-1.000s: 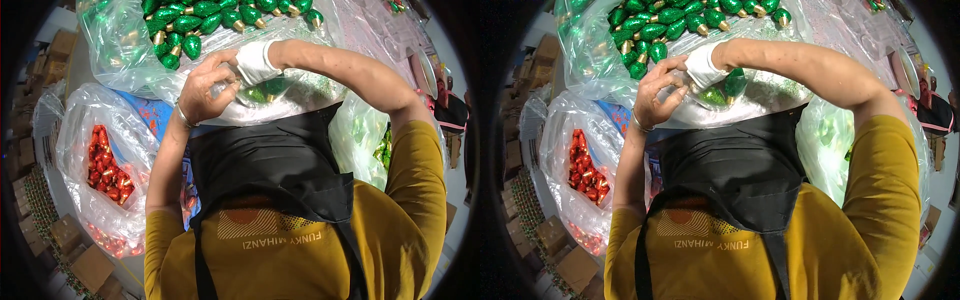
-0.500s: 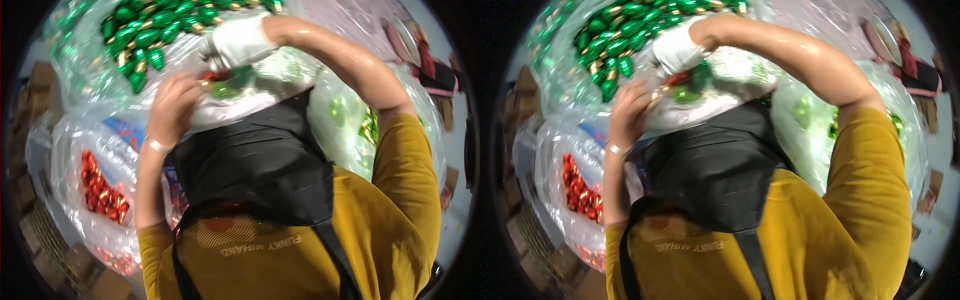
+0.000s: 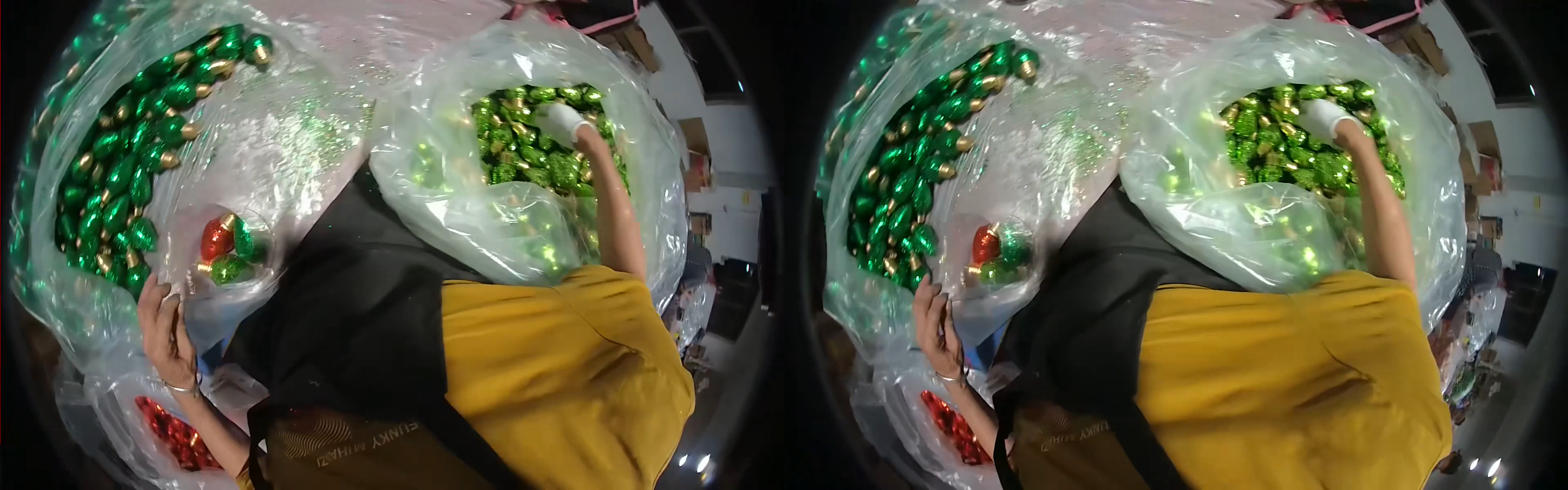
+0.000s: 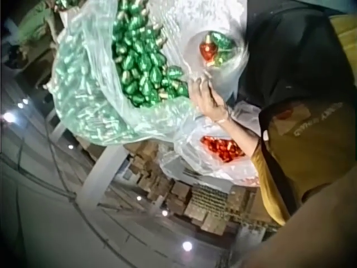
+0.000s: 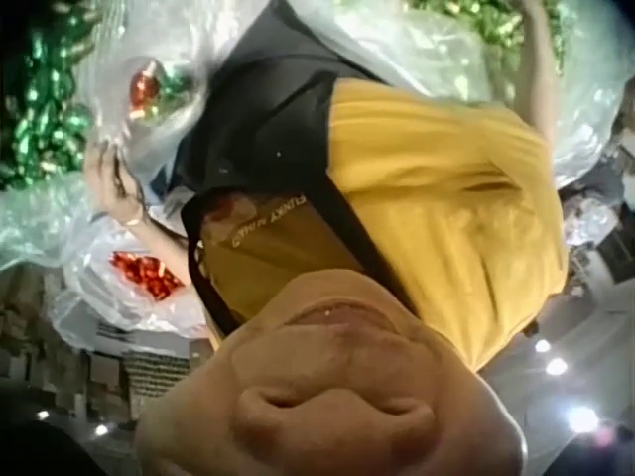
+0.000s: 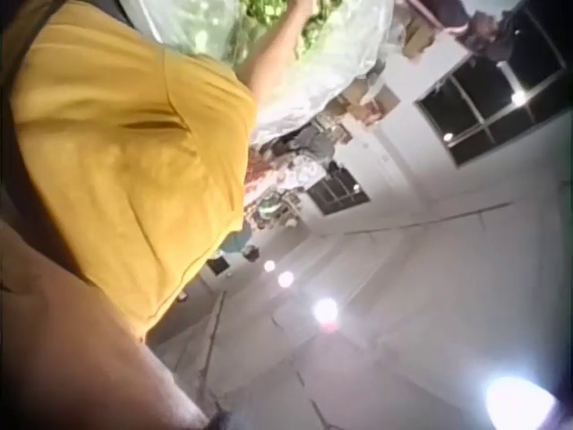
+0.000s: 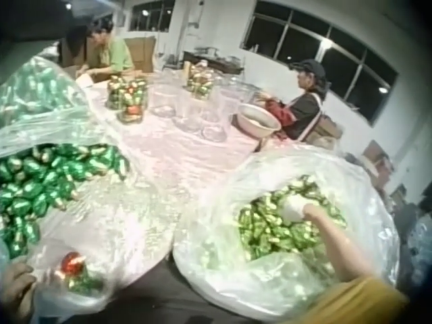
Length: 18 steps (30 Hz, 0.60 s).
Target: Sorting and packing Christmas ornaments into plastic bags at a packaging table.
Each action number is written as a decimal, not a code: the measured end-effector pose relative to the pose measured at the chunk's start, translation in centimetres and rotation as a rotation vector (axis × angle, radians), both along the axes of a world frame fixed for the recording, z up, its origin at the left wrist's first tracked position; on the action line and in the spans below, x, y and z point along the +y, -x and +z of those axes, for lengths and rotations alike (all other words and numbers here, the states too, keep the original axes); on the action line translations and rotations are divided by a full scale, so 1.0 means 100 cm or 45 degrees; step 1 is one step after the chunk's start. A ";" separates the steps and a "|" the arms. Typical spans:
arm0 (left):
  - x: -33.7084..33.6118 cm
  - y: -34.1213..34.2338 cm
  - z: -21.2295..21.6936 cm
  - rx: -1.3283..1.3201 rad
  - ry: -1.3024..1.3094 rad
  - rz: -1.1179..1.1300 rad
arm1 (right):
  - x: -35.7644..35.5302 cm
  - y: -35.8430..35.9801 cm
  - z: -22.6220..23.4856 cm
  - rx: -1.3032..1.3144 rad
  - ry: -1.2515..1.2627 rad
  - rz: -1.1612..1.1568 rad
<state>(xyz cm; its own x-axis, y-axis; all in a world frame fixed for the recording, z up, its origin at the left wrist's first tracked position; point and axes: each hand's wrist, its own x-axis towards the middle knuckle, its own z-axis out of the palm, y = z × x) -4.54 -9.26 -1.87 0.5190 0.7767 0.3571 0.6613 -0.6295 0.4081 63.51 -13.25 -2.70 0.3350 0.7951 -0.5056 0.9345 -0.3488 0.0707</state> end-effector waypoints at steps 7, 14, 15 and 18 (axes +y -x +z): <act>0.005 0.019 0.009 0.072 -0.069 0.074 | 0.033 0.017 -0.093 -0.205 0.208 0.016; -0.038 0.059 0.026 -0.004 -0.325 0.638 | -0.012 -0.082 -0.180 0.131 -0.468 -0.119; -0.060 0.081 0.027 -0.082 -0.430 0.814 | -0.011 -0.098 -0.187 0.200 -0.451 0.016; -0.142 0.170 0.000 -0.339 -0.520 1.368 | -0.011 -0.151 -0.191 0.560 -0.460 -0.229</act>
<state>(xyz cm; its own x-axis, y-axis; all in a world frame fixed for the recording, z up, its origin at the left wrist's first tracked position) -21.59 -23.42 -1.90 -0.4599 0.5728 0.6785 0.8558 0.0823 0.5106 78.64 -14.39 -21.75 0.3009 0.8926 -0.3358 0.7732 -0.4345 -0.4619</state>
